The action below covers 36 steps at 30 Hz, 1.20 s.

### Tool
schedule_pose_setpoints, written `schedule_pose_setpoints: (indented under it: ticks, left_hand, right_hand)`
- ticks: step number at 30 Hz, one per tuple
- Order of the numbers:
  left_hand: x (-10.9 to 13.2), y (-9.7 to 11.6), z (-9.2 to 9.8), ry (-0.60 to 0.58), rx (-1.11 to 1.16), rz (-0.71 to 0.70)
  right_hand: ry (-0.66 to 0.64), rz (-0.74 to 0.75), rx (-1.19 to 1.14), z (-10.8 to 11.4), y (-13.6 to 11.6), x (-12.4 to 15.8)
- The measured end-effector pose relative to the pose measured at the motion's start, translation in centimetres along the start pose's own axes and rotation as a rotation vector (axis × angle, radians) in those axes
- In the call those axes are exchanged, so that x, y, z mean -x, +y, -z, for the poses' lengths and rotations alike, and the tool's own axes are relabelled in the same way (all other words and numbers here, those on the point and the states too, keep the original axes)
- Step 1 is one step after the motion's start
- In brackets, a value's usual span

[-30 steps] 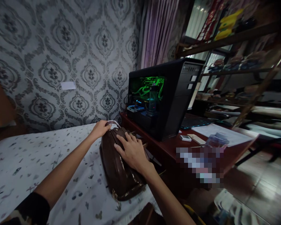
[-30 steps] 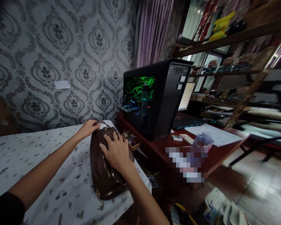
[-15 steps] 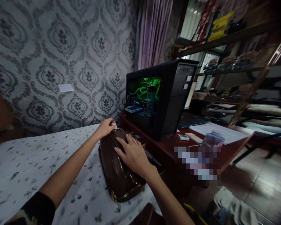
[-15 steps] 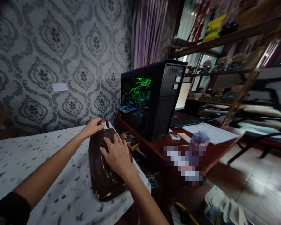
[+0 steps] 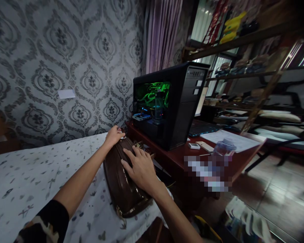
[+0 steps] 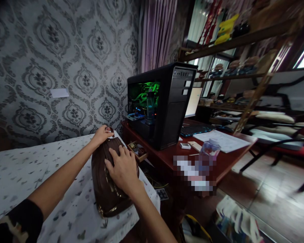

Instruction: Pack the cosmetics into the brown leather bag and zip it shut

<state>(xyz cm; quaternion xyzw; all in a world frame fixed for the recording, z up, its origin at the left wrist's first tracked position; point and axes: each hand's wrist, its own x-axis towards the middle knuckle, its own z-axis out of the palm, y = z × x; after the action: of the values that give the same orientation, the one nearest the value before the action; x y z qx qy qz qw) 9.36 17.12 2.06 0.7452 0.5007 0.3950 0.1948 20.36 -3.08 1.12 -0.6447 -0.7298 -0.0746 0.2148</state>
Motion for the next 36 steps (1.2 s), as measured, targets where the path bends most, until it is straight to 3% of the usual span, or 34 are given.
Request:
schedule_pose_setpoints:
  ticks: [13,21,27,36]
  left_hand:
    - [1.4,0.3,-0.1,0.042,0.144,-0.097]
    - [2.4,0.7,0.1,-0.024,0.243,-0.181]
    - [3.2,1.1,1.3,-0.041,0.16,-0.224]
    - [5.7,-0.3,4.0,0.001,-0.054,-0.194]
  right_hand:
    - [0.001,0.018,0.008,-0.1,-0.2,0.0]
    - [-0.002,0.026,0.017,0.0,-0.2,-0.1]
    - [-0.008,0.045,-0.022,0.1,0.2,0.2]
    - [0.025,0.002,-0.078,0.1,-0.5,3.0]
